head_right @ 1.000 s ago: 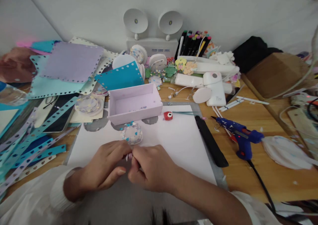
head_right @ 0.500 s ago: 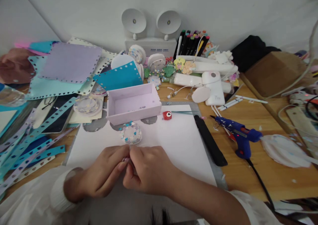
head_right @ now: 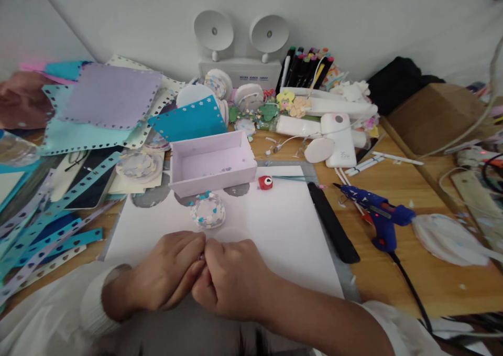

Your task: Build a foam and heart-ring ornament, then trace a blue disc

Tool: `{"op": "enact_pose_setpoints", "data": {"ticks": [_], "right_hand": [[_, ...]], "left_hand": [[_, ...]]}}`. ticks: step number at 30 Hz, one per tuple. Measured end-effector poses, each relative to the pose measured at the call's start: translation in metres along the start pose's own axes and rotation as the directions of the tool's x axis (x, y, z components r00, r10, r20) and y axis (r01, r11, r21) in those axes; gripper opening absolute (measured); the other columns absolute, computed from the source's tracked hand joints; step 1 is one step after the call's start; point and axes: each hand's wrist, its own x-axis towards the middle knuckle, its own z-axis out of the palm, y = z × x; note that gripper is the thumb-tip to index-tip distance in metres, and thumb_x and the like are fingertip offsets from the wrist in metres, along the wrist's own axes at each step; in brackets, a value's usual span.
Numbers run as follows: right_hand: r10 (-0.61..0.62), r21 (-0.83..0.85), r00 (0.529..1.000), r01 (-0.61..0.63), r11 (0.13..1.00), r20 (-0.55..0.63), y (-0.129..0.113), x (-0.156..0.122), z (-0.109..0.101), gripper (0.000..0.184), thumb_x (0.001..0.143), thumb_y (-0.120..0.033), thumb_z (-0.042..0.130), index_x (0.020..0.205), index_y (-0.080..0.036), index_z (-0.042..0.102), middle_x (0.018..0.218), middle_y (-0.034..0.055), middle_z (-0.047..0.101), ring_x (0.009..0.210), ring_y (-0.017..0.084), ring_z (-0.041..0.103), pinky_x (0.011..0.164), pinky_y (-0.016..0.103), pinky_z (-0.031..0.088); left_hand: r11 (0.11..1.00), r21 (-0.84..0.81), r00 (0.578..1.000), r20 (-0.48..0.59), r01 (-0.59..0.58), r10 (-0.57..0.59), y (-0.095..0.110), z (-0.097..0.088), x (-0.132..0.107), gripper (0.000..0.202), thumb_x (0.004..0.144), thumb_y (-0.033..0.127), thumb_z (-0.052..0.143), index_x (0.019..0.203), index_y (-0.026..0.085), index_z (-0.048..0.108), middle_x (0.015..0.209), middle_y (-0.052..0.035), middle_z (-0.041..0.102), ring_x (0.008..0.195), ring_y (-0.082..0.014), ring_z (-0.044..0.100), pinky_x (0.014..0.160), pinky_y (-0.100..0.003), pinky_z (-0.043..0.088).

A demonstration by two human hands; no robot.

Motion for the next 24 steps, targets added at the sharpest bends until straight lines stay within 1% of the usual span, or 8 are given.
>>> {"op": "enact_pose_setpoints", "data": {"ticks": [6,10,12,13,17,19,21,24], "right_hand": [[0.069,0.081,0.997,-0.072,0.994,0.044,0.001,-0.002,0.001,0.007,0.075,-0.018,0.036,0.07,-0.022,0.041,0.053,0.0009,0.057,0.042,0.014,0.047,0.048,0.03,0.024],[0.103,0.208,0.991,-0.12,0.971,0.088,0.003,0.001,-0.002,0.008,0.075,-0.019,0.036,0.068,-0.023,0.033,0.052,-0.0024,0.049,0.043,0.012,0.039,0.048,0.029,0.021],[0.107,0.324,0.988,-0.138,0.936,0.112,0.004,0.003,-0.006,0.012,0.076,-0.018,0.037,0.068,-0.024,0.03,0.051,-0.0051,0.041,0.043,0.011,0.034,0.048,0.027,0.021],[0.099,0.397,0.988,-0.138,0.908,0.118,0.005,0.004,-0.008,0.014,0.077,-0.018,0.037,0.068,-0.024,0.029,0.052,-0.0061,0.037,0.043,0.01,0.033,0.048,0.026,0.022],[0.079,0.642,0.988,-0.145,0.753,0.131,0.007,0.007,-0.014,0.022,0.087,-0.018,0.036,0.066,-0.022,0.031,0.055,-0.0066,0.035,0.048,0.009,0.034,0.048,0.022,0.027],[0.08,0.701,0.985,-0.165,0.694,0.152,0.008,0.008,-0.016,0.025,0.089,-0.018,0.036,0.065,-0.022,0.032,0.055,-0.0063,0.035,0.049,0.008,0.034,0.049,0.022,0.029],[0.075,0.732,0.984,-0.17,0.66,0.161,0.008,0.008,-0.018,0.024,0.088,-0.017,0.037,0.065,-0.022,0.032,0.055,-0.0065,0.035,0.049,0.008,0.033,0.049,0.021,0.029],[0.066,0.728,0.985,-0.162,0.667,0.158,0.009,0.007,-0.018,0.022,0.087,-0.016,0.037,0.066,-0.021,0.034,0.056,-0.0065,0.035,0.05,0.008,0.033,0.049,0.021,0.029]], "left_hand": [[0.998,-0.038,0.998,0.033,0.047,-0.046,0.0,0.001,0.0,0.028,0.1,0.025,0.022,0.079,0.021,0.039,0.066,-0.0002,0.05,0.054,-0.0149,0.044,0.051,-0.027,0.035],[0.965,-0.215,0.986,0.104,0.147,-0.127,0.001,-0.001,0.0,0.029,0.101,0.029,0.023,0.079,0.02,0.041,0.067,-0.0004,0.053,0.055,-0.0138,0.047,0.052,-0.026,0.038],[0.924,-0.318,0.977,0.108,0.211,-0.185,0.004,-0.005,0.001,0.031,0.102,0.029,0.022,0.08,0.02,0.042,0.069,-0.0006,0.054,0.057,-0.0137,0.048,0.055,-0.027,0.041],[0.9,-0.366,0.971,0.088,0.238,-0.221,0.007,-0.007,0.002,0.032,0.102,0.029,0.021,0.081,0.02,0.043,0.07,-0.0006,0.054,0.059,-0.0137,0.048,0.057,-0.027,0.042],[0.799,-0.537,0.949,0.011,0.272,-0.316,0.016,-0.017,0.006,0.038,0.104,0.034,0.018,0.075,0.022,0.039,0.065,0.0011,0.048,0.059,-0.0137,0.044,0.057,-0.026,0.043],[0.76,-0.586,0.945,0.03,0.281,-0.327,0.018,-0.019,0.007,0.039,0.104,0.037,0.018,0.072,0.023,0.037,0.063,0.0018,0.044,0.059,-0.0136,0.042,0.056,-0.026,0.042],[0.734,-0.609,0.941,0.064,0.301,-0.333,0.017,-0.02,0.008,0.039,0.104,0.039,0.019,0.072,0.023,0.036,0.064,0.002,0.042,0.059,-0.0132,0.041,0.056,-0.026,0.042],[0.698,-0.63,0.933,0.135,0.34,-0.333,0.014,-0.018,0.007,0.038,0.104,0.039,0.02,0.072,0.022,0.035,0.065,0.0024,0.04,0.06,-0.0125,0.04,0.058,-0.026,0.041]]}}
